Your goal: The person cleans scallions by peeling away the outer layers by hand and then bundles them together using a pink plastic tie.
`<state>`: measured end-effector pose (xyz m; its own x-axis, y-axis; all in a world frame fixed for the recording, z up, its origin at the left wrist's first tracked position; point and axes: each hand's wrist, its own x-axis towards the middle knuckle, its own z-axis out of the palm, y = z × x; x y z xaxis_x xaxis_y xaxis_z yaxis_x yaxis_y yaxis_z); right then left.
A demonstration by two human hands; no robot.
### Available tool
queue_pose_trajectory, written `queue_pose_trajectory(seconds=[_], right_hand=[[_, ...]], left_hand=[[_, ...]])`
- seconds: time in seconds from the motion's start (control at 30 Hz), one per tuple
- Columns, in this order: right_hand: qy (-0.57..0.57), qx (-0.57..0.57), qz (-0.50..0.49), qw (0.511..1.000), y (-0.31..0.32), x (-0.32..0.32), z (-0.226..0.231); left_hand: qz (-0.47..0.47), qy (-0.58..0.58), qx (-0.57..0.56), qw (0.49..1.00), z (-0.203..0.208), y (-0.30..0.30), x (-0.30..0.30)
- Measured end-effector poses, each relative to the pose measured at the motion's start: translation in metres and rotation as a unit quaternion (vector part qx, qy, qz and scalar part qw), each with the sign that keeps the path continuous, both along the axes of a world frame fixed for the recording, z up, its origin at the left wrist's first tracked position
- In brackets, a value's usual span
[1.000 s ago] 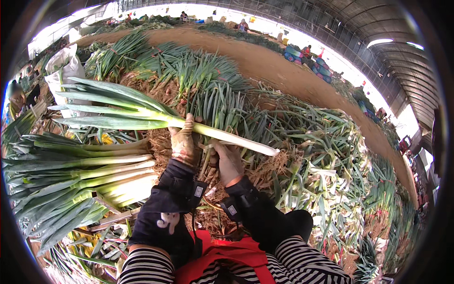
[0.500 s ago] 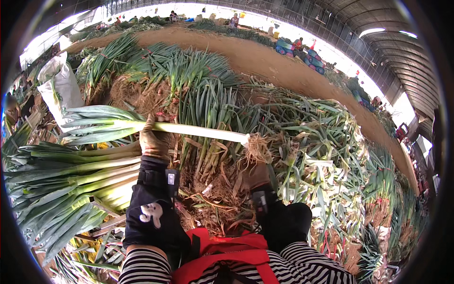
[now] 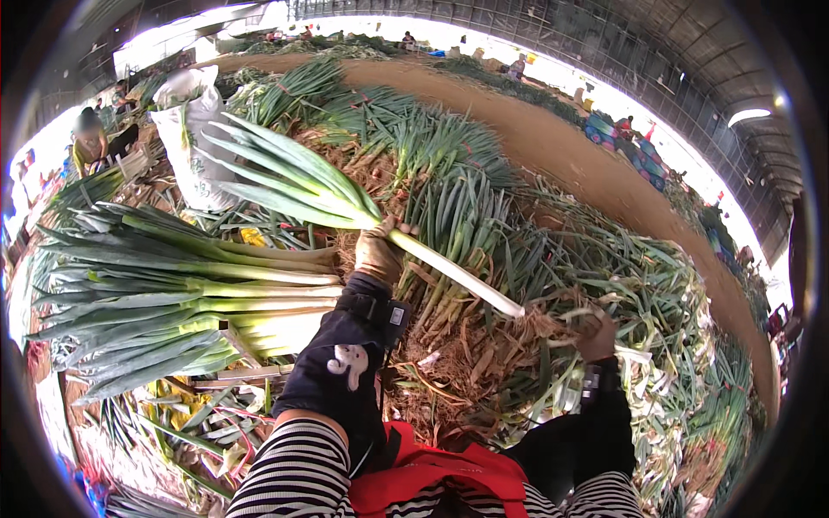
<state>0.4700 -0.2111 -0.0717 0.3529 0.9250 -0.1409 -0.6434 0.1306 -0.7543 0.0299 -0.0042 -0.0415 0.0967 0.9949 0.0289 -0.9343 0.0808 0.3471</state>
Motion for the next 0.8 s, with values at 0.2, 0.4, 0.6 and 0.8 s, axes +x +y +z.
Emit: queue_pose_trajectory(seconds=[0.2, 0.4, 0.6, 0.8], right_hand=[[-0.784, -0.441, -0.21, 0.383, -0.074, 0.159, 0.006], [-0.721, -0.084, -0.05, 0.686, -0.034, -0.046, 0.079], [-0.86, -0.062, 0.028, 0.506, 0.006, -0.166, 0.056], [-0.748, -0.053, 0.121, 0.651, -0.019, -0.15, 0.071]], left_hand=[[0.017, 0.025, 0.087, 0.996, 0.002, 0.002, 0.014], [-0.003, 0.022, 0.071, 0.997, 0.015, -0.023, 0.044], [-0.032, 0.019, 0.077, 0.996, 0.004, -0.028, 0.054], [-0.048, -0.128, 0.143, 0.98, 0.026, -0.007, 0.007]])
